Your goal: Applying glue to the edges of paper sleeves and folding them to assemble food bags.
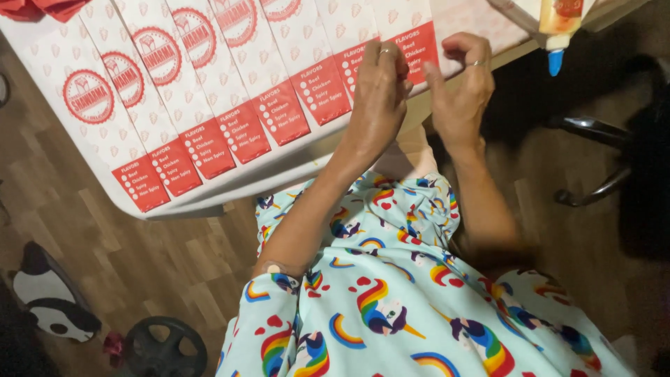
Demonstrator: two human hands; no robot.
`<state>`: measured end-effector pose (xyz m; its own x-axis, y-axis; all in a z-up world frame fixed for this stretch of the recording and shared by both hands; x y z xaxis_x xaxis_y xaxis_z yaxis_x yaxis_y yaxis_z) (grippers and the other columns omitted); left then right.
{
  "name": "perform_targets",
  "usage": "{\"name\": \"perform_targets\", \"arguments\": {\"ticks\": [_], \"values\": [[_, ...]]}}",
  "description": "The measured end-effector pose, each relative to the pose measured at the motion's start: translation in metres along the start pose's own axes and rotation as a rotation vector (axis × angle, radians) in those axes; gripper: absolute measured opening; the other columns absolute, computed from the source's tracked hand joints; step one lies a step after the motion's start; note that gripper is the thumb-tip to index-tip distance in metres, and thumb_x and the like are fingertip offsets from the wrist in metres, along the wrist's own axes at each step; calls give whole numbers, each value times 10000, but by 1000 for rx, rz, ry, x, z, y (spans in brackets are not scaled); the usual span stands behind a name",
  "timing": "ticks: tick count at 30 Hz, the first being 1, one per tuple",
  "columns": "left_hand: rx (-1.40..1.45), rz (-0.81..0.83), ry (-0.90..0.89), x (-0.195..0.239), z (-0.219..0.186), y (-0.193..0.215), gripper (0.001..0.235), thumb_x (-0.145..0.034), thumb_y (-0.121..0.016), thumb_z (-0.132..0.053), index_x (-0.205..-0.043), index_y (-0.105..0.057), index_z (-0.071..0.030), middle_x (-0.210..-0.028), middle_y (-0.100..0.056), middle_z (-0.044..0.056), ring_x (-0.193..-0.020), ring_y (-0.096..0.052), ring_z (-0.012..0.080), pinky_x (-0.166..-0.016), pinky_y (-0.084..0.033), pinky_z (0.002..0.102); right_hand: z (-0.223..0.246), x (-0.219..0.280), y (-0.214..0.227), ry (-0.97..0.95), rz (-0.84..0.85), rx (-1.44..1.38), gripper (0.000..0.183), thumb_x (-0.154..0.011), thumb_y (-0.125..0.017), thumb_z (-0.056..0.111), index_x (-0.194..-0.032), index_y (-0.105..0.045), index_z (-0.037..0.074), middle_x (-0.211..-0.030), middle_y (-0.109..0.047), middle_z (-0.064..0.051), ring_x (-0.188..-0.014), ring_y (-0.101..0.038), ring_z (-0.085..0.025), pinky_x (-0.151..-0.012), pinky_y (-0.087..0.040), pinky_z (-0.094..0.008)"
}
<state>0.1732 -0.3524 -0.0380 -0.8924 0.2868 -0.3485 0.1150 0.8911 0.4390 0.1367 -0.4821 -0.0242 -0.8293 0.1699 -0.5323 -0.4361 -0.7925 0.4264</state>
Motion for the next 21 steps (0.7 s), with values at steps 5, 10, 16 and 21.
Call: {"name": "perform_targets", "arguments": {"ticks": [5,10,16,21], "values": [[-22,-34,26,2,3,-6,282,-758,-441,255,-903,-445,12,-936,-452,164,-775,-457,287,-633,-374,380,-2,0,1,17,-5,-12,162,-1006,-652,-79,-1143,-569,-51,-1090,-606,-188,-984,-623,-309,-877,-550,-396],[-214,-92,68,6,9,-15,414,-792,-843,-34,-894,-443,-53,-900,-467,122,-718,-468,302,-692,-397,404,-2,5,1,23,-22,1,129,-1048,-648,-28,-1146,-568,-55,-1093,-621,-186,-975,-627,-306,-843,-547,-390],[-124,-91,2,21,-4,-9,268,-848,-464,216,-972,-424,-18,-964,-475,166,-780,-443,323,-714,-366,421,-12,2,5,2,-26,-14,167,-974,-655,-130,-1117,-622,-51,-1073,-661,-174,-953,-659,-289,-859,-567,-375],[-28,-161,-165,54,-20,15,184,-1044,-554,67,-1224,-514,55,-1281,-527,252,-1168,-587,413,-1040,-503,465,14,-7,11,146,28,103,130,-994,-674,-171,-1107,-649,-112,-1107,-644,-221,-965,-652,-321,-778,-553,-383]]}}
Point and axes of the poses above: each hand's wrist, its own x-axis away from the middle knuckle, its own y-axis out of the back of the hand, z = x × y, the point moved 7 cm from there along -x, towards the middle knuckle
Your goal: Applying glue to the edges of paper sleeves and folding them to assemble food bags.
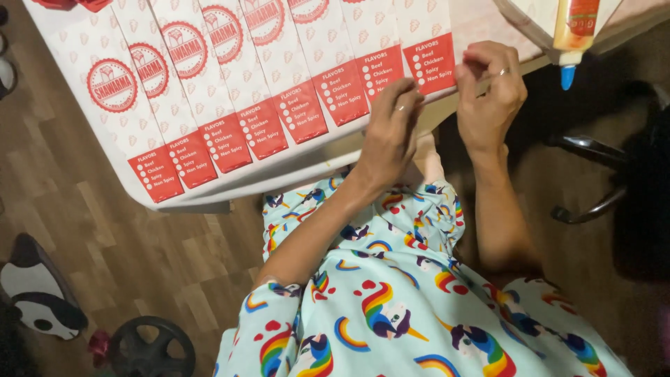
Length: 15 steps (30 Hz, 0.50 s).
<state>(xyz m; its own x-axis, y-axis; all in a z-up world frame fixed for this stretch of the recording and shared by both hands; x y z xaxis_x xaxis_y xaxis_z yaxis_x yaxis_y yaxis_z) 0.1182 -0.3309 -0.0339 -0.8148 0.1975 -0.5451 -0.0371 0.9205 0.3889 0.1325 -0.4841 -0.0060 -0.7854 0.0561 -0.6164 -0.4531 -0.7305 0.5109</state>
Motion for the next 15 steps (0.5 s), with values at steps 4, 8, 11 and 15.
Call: {"name": "perform_targets", "arguments": {"ticks": [4,8,11,15], "values": [[-113,54,1,3,16,38,199,-992,-568,106,-1174,-521,38,-1257,-522,229,-1151,-562,399,-1020,-460,481,28,-1,-15,77,156,-133,204,-970,-790,-210,-1145,-692,-172,-1218,-602,-277,-1084,-648,-384,-896,-648,-426],[-167,125,-51,-1,30,46,158,-997,-637,80,-1113,-542,28,-1266,-518,226,-1168,-571,387,-982,-475,489,28,4,-38,136,377,-286,182,-974,-769,-194,-1124,-689,-128,-1315,-589,-260,-1183,-652,-383,-1031,-584,-430],[-136,155,-59,-12,24,51,140,-983,-635,100,-1056,-530,42,-1181,-526,208,-1094,-570,373,-946,-468,466,28,-2,-41,135,413,-289,163,-963,-773,-203,-1080,-693,-124,-1279,-621,-253,-1160,-668,-364,-1030,-572,-413],[-100,191,-107,-13,24,51,60,-1024,-561,67,-1032,-504,46,-1134,-514,209,-999,-559,378,-909,-468,457,29,-5,-42,183,409,-249,134,-984,-763,-188,-1097,-708,-141,-1235,-660,-257,-1145,-660,-369,-1028,-567,-419]]}}
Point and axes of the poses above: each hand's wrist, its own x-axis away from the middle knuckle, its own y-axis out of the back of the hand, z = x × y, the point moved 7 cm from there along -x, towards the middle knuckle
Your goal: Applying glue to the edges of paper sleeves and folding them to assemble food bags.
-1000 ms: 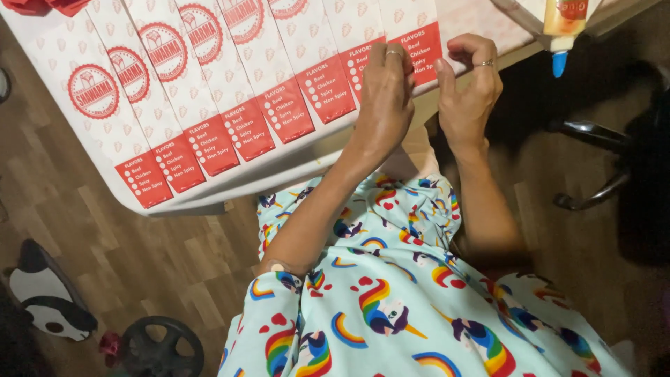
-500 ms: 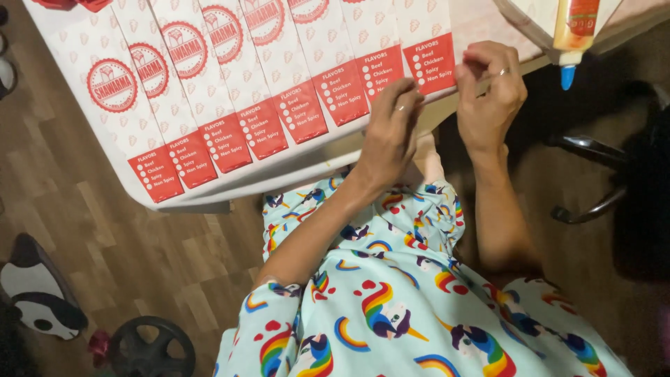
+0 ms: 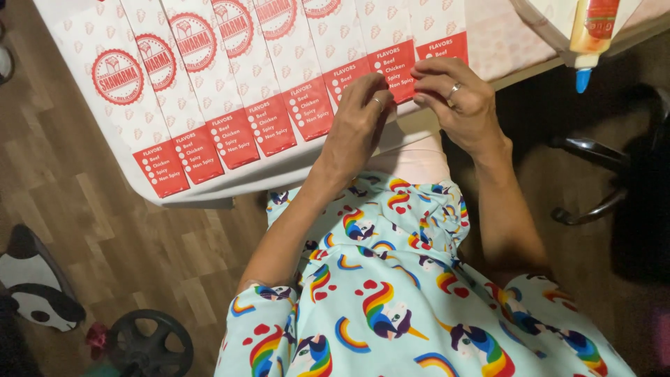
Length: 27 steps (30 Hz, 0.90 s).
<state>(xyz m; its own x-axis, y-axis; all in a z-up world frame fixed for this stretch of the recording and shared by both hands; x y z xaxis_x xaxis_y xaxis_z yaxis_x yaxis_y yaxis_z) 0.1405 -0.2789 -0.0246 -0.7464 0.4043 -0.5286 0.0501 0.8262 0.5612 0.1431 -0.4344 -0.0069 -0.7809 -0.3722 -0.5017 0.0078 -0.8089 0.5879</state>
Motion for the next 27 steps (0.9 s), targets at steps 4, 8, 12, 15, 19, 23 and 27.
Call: {"name": "perform_targets", "arguments": {"ticks": [4,8,12,15,19,23,27], "values": [[-4,0,-4,5,3,-1,98,-997,-604,92,-1047,-529,55,-1197,-515,235,-1055,-572,400,-928,-484,477,0,2,-1,21,-23,-38,117,-994,-745,-191,-1092,-693,-155,-1244,-646,-273,-1129,-666,-384,-1017,-574,-427],[-10,-4,-36,2,-5,3,34,-1049,-511,61,-1023,-521,80,-1175,-518,250,-1043,-557,406,-931,-479,474,0,5,-2,42,-33,-46,37,-1031,-689,-163,-1061,-667,-163,-1241,-634,-277,-1120,-666,-386,-996,-578,-425],[-18,-27,-74,3,-11,0,137,-1079,-416,23,-1004,-512,86,-1154,-518,267,-1037,-559,423,-942,-467,489,-5,14,-3,51,-57,3,37,-1061,-654,-115,-1060,-643,-150,-1223,-629,-274,-1083,-641,-393,-961,-544,-441],[8,-45,-80,2,-20,3,116,-1069,-405,58,-985,-474,96,-1129,-501,255,-966,-523,401,-879,-452,480,4,12,-2,101,-42,14,117,-1070,-628,-46,-1038,-625,-159,-1204,-609,-275,-1104,-589,-425,-983,-510,-503],[14,-65,-44,6,-16,-4,84,-1061,-439,53,-990,-460,91,-1127,-488,247,-948,-513,395,-882,-431,488,8,12,-2,123,-55,78,104,-1060,-653,-56,-1033,-633,-155,-1190,-624,-264,-1150,-563,-442,-1006,-504,-520],[-21,-124,94,11,1,-16,107,-1023,-515,18,-945,-521,91,-1183,-503,241,-1043,-564,387,-946,-458,499,4,9,-4,50,-47,152,167,-1079,-646,-21,-957,-626,-133,-1159,-575,-229,-1104,-530,-393,-951,-469,-476],[-23,-147,286,12,14,-23,142,-967,-579,-30,-883,-595,84,-1190,-533,207,-1109,-562,365,-1022,-452,461,-1,12,-4,-15,-98,184,117,-1000,-716,-83,-925,-637,-126,-1124,-559,-222,-1015,-518,-368,-893,-454,-461]]}}
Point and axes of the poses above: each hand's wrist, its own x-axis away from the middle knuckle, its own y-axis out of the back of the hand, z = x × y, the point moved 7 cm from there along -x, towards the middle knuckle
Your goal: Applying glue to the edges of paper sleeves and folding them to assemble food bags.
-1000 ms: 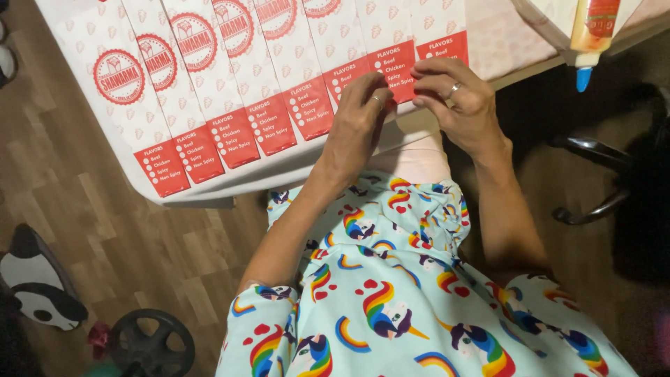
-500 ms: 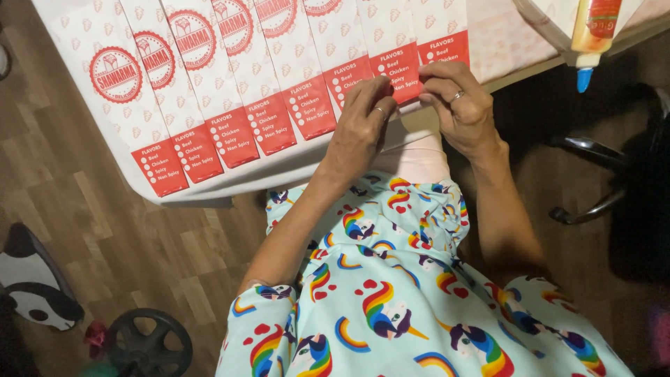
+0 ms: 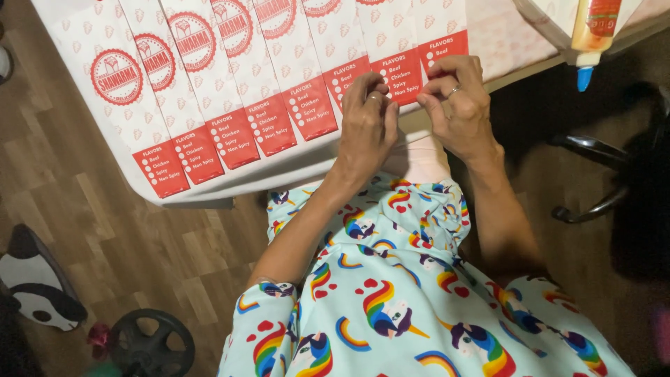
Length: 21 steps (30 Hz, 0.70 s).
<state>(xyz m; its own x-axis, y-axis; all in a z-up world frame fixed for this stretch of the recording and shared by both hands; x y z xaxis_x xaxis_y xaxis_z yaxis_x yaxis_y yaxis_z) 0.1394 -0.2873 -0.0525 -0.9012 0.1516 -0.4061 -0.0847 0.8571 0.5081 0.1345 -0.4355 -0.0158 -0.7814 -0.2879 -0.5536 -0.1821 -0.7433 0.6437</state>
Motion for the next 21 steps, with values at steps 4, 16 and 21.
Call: {"name": "perform_targets", "arguments": {"ticks": [4,16,21], "values": [[-8,3,20,-4,-1,1,187,-948,-584,-57,-1044,-599,102,-1179,-542,228,-1110,-564,397,-995,-443,500,-1,-2,1,-45,-8,-5,156,-978,-761,-71,-914,-620,-87,-1084,-579,-214,-990,-540,-371,-905,-440,-472],[56,27,171,-3,14,6,166,-844,-750,-28,-925,-604,-34,-1129,-585,136,-1151,-631,362,-987,-488,437,2,2,-18,-198,-153,-34,263,-991,-816,103,-1135,-671,-62,-1106,-637,-180,-1059,-628,-369,-906,-533,-417],[106,36,198,-5,5,12,86,-905,-667,22,-960,-609,-10,-1123,-580,165,-1146,-627,386,-995,-495,442,-3,8,-16,-246,-191,37,55,-1042,-725,50,-1054,-693,6,-1084,-705,-120,-1025,-674,-313,-943,-431,-370]]}}
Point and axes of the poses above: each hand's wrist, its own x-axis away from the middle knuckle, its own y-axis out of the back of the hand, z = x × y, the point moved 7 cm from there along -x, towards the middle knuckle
